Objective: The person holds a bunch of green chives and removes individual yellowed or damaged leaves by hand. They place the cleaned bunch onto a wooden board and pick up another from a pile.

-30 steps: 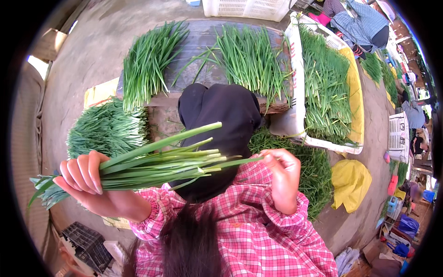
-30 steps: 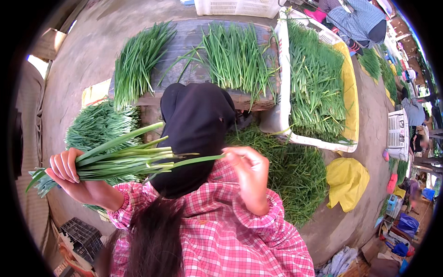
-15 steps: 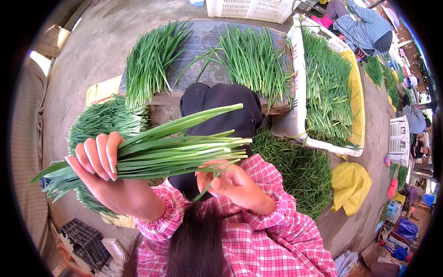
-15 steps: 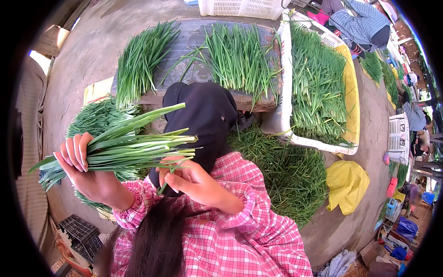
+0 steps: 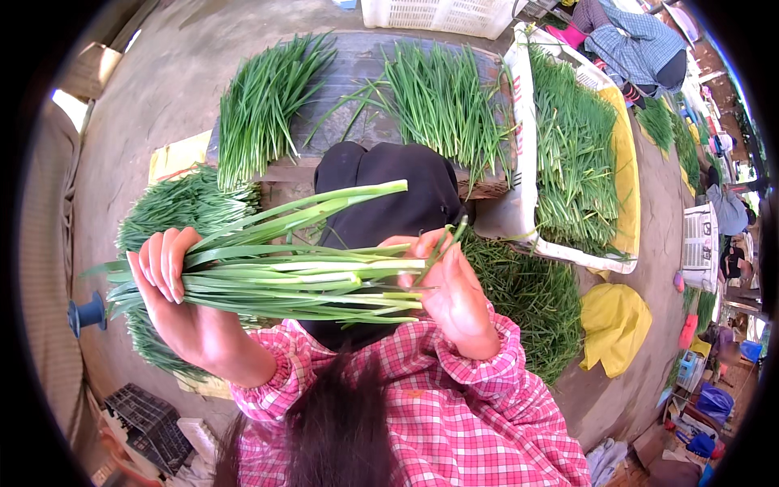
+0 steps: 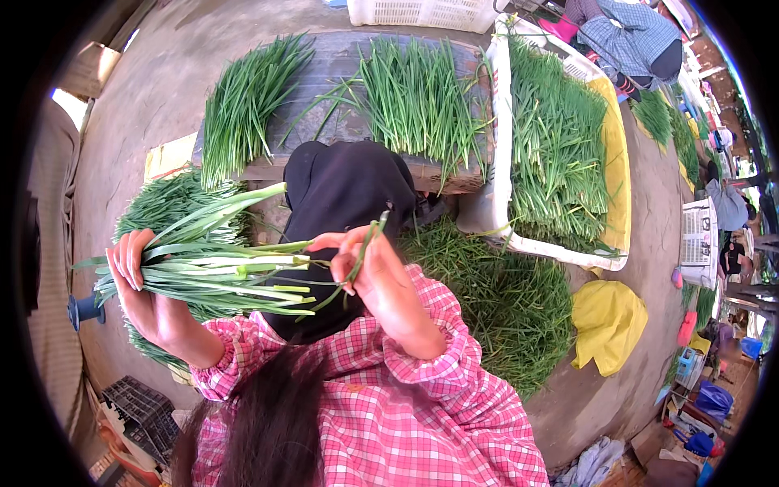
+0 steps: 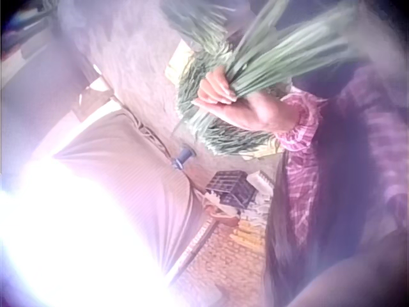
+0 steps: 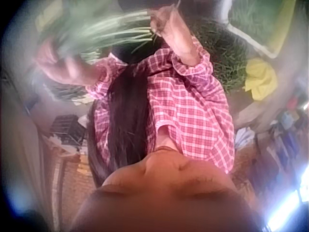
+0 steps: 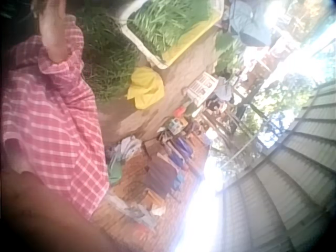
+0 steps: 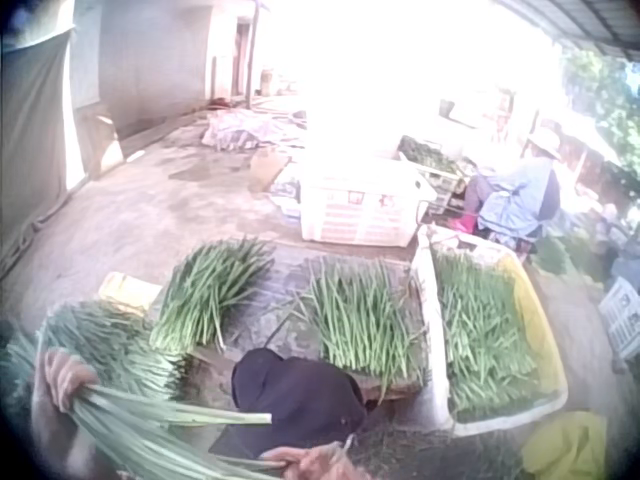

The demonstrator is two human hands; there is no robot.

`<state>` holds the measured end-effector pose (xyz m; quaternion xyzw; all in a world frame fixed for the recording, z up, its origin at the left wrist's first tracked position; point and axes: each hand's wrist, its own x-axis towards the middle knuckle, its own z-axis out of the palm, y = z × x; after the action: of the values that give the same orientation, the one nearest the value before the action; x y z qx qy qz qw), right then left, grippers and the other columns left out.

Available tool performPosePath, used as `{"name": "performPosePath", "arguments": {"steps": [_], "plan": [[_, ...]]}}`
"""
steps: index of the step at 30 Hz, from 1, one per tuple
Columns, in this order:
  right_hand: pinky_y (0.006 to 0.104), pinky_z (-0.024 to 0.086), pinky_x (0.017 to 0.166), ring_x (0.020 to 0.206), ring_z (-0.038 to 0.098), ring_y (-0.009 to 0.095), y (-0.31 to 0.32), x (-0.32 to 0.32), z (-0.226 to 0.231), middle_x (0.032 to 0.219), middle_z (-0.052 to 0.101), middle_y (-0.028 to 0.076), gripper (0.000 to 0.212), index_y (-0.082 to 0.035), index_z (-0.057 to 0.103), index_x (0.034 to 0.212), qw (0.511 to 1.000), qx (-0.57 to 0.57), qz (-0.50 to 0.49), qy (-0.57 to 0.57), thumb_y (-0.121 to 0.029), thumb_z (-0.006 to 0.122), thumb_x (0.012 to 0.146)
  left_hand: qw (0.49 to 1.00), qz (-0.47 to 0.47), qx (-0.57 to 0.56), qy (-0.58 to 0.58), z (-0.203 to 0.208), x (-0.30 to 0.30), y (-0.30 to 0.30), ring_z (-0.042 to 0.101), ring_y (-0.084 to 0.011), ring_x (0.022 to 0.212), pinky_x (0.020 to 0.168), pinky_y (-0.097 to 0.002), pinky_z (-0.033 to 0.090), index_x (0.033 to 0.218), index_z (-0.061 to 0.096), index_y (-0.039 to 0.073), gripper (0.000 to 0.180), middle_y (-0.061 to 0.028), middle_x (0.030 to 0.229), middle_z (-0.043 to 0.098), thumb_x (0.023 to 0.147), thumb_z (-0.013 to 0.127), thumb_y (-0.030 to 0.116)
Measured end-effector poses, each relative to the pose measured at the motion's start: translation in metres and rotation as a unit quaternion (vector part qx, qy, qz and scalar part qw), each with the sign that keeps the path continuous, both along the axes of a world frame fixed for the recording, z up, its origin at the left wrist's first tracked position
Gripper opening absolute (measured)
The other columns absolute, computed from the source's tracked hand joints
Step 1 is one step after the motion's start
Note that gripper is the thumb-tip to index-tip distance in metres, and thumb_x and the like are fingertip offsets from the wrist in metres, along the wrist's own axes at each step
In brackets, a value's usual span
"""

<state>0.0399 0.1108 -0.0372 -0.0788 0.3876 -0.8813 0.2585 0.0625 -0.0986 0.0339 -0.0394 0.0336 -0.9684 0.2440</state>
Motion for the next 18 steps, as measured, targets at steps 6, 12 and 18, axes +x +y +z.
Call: {"name": "performPosePath", "arguments": {"steps": [6,12,18], "plan": [[0.0214,0.038,0.064,0.086,0.048,0.012,0.001,0.010,0.027,0.101,0.047,0.007,0.043,-0.006,0.034,0.108,0.992,0.038,0.113,-0.045,-0.040,0.038,0.084,1.000,0.005,-0.025,0.008,0.002,-0.002,0.009,0.024,-0.0102,0.047,0.053,-0.0237,0.029,0.057,0.025,0.010,0.032,0.0006,0.051,0.025,0.088,0.031,0.014],[0.0214,0.037,0.059,0.067,0.046,0.010,0.011,0.008,0.022,0.076,0.049,0.004,0.020,0.002,0.045,0.098,0.985,-0.056,0.142,-0.075,-0.010,0.045,0.083,1.000,-0.001,-0.028,0.008,0.003,-0.004,0.013,0.024,-0.0103,0.045,0.052,-0.0237,0.029,0.056,0.025,0.010,0.033,0.0007,0.050,0.025,0.088,0.031,0.014],[0.0193,0.033,0.052,0.057,0.043,0.008,0.023,0.008,0.019,0.067,0.046,0.002,0.021,0.001,0.046,0.098,0.990,0.061,0.121,-0.035,-0.010,0.049,0.079,0.999,-0.025,-0.033,0.016,0.005,-0.002,0.010,0.025,-0.0098,0.045,0.054,-0.0229,0.030,0.056,0.027,0.010,0.033,0.0006,0.050,0.026,0.088,0.031,0.015]]}}
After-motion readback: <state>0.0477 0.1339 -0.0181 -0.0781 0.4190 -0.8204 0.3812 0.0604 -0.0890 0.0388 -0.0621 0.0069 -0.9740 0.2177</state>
